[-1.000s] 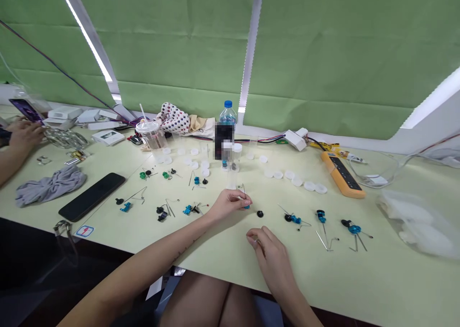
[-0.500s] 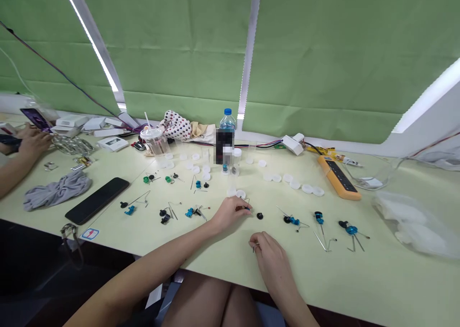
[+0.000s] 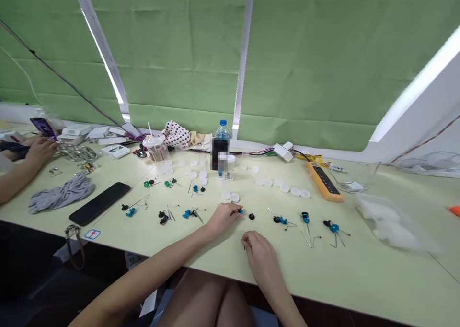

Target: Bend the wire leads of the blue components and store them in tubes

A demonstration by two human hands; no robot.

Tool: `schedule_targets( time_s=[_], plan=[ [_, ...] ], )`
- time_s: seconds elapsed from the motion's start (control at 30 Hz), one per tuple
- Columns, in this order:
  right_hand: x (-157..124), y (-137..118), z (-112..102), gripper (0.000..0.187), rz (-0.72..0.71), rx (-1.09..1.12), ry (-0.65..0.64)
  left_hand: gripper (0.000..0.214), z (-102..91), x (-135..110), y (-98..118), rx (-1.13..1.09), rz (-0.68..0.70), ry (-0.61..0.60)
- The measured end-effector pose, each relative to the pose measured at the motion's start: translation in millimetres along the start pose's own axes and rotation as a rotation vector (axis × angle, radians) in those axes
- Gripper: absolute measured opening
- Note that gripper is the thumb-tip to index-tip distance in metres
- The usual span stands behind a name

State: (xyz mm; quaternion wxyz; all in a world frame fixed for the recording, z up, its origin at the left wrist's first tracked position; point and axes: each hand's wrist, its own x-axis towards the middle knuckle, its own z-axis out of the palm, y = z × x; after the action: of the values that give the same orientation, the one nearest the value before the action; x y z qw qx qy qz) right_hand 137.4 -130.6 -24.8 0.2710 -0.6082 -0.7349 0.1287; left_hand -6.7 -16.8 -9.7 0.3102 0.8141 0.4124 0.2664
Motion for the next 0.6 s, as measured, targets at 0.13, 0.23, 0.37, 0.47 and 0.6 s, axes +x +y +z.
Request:
schedule_targets(
  time_s=[0.13, 0.23, 0.37, 0.47, 0.6],
  plan=[
    [-0.4, 0.6, -0.5, 0.018, 0.004, 0.033, 0.014, 0.017, 0.2, 0.9, 4.4, 0.003, -0.007, 0.007],
    [-0.6, 1.4, -0.1, 0.019, -0.005, 0.05, 0.02, 0.017, -0.2, 0.8, 5.4, 0.013, -0.015, 0.011],
    [-0.9, 1.7, -0.2, 0.019, -0.013, 0.059, 0.031, 0.014, -3.9, -0.5, 5.6, 0.024, -0.023, 0.007],
    [-1.2, 1.6, -0.5, 0.018, -0.014, 0.052, 0.04, 0.011, -6.7, -0.3, 5.6, 0.066, -0.017, 0.006],
    [-1.8, 1.0, -1.2, 0.018, -0.012, 0.047, 0.037, 0.02, -8.8, -6.1, 5.1, 0.181, 0.063, 0.0]
  ],
)
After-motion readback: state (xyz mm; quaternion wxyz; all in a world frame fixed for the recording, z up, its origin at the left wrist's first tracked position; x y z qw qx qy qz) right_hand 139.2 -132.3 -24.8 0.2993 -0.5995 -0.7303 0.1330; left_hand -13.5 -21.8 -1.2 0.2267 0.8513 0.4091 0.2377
